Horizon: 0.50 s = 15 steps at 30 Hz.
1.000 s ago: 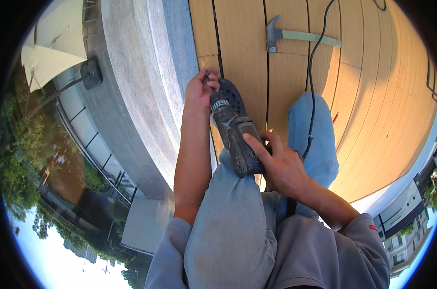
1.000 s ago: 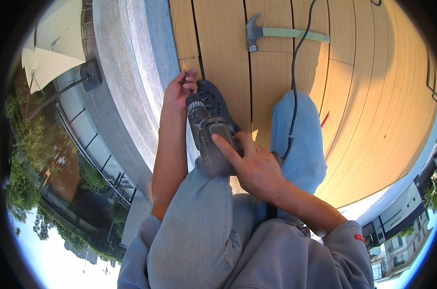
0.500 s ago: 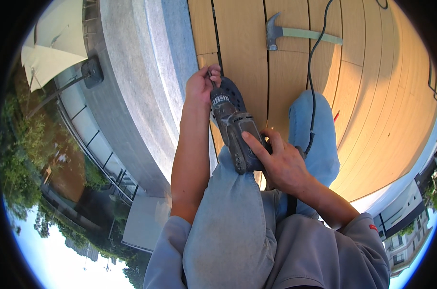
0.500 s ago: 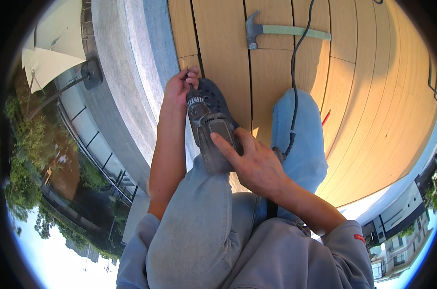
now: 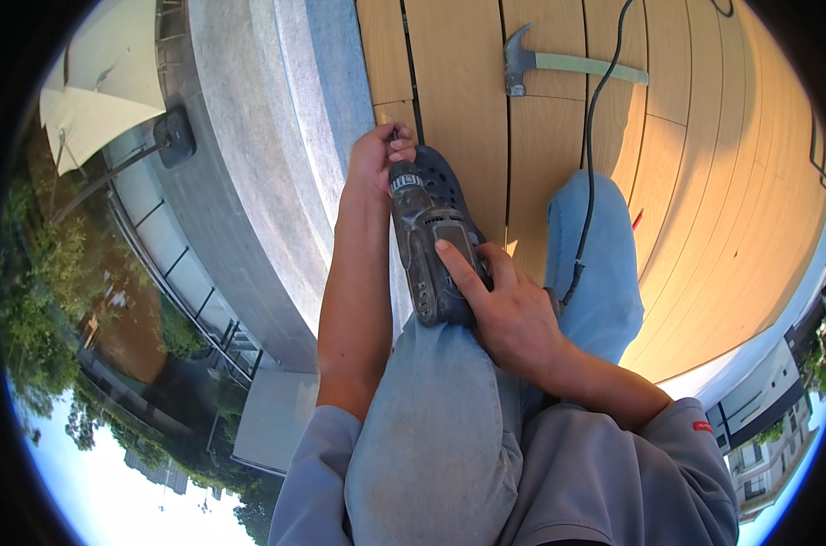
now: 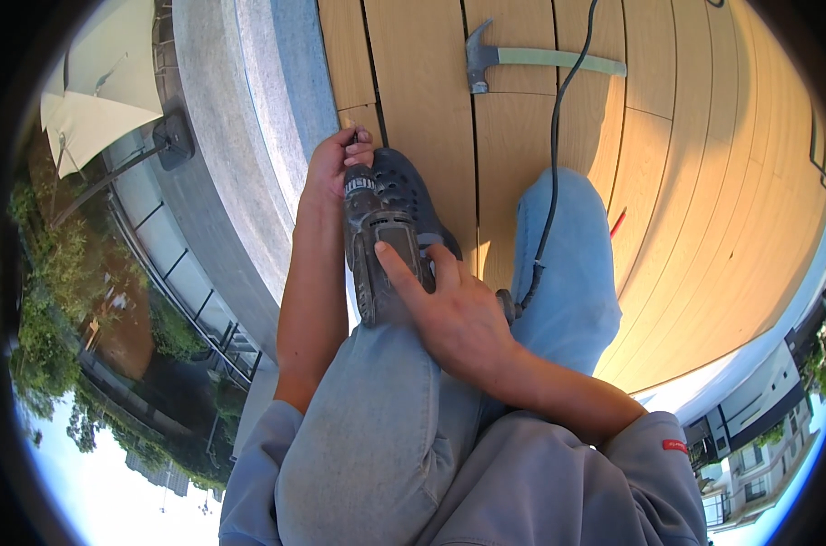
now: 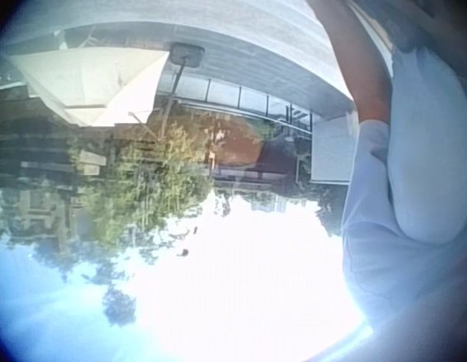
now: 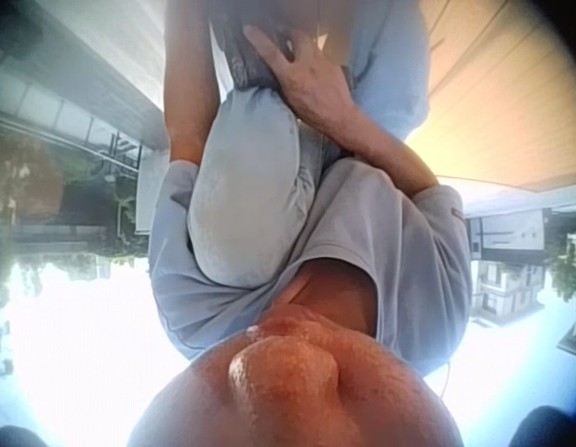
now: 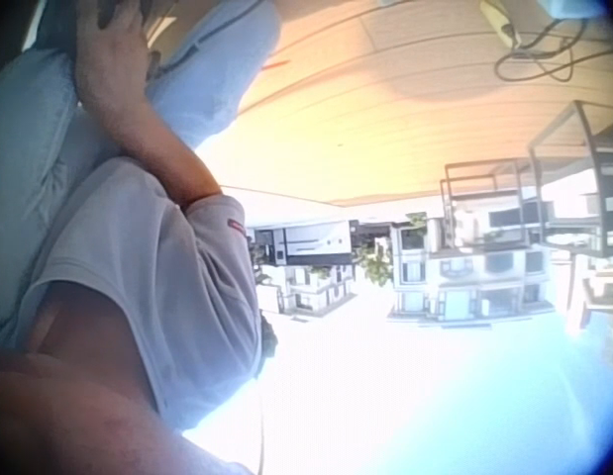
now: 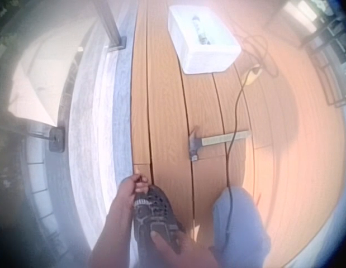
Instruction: The person positions spacers into a gap between deck boards, then uses a power drill to drive screws into the boards by hand.
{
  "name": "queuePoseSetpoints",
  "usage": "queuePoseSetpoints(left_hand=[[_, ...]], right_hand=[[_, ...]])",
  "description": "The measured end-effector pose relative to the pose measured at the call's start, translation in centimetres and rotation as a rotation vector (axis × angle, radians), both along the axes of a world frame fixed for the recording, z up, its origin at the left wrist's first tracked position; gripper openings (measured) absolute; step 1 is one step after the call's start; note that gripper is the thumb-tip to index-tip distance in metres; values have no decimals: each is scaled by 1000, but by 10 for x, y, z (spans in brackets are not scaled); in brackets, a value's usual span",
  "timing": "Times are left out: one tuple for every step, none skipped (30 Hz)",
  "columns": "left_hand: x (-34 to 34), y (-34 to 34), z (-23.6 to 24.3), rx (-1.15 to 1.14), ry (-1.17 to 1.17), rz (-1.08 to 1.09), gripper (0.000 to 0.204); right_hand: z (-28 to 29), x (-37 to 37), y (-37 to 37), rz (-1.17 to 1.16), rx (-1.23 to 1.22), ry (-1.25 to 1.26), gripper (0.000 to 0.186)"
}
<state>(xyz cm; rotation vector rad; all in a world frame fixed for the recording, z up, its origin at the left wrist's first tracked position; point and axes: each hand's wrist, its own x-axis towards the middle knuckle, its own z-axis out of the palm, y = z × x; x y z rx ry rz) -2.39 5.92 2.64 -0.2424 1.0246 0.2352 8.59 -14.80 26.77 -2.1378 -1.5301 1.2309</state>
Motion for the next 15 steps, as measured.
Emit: queuePoseSetpoints(left_hand=[[2, -1, 1, -13, 17, -2, 19], [0, -1, 0, -15, 17, -3, 19], [-3, 0, 0, -9, -10, -6, 20], [-5, 0, 0, -3, -38, -8, 20], [-3, 1, 1, -5, -41, -13, 20], [-2, 1, 3, 2, -26, -5, 21], [-1, 0, 5, 9, -11, 3, 21], [-1, 0, 5, 8, -13, 0, 21], [-2, -1, 5, 17, -16, -1, 21], [-3, -2, 5, 27, -19, -2, 21], [-1, -3, 6, 26, -22, -6, 21], [1, -4, 7, 20, -16, 3, 21], [3, -3, 7, 14, -10, 12, 21], [3, -4, 8, 9, -7, 9, 21], [3, -3, 8, 8, -13, 28, 22]], right_hand=[[1, 0, 1, 0, -7, -18, 75], [2, 0, 2, -1, -9, -18, 75], [4, 0, 4, 15, -20, -11, 75], [5, 0, 4, 31, -31, -4, 75], [4, -1, 4, 27, -33, -8, 75], [2, -2, 2, 21, -25, 2, 78], [1, -3, 1, 15, -18, 12, 81], [1, -3, 1, 12, -19, 10, 81], [0, -3, 0, 27, -13, 0, 80], [0, -3, -1, 42, -7, -9, 80], [0, -3, -2, 39, -8, -13, 80], [0, -3, -3, 54, -18, -23, 79], [-1, -3, -4, 69, -28, -33, 79], [1, -3, -4, 67, -33, -30, 79], [2, -3, -2, 60, -28, -29, 79]])
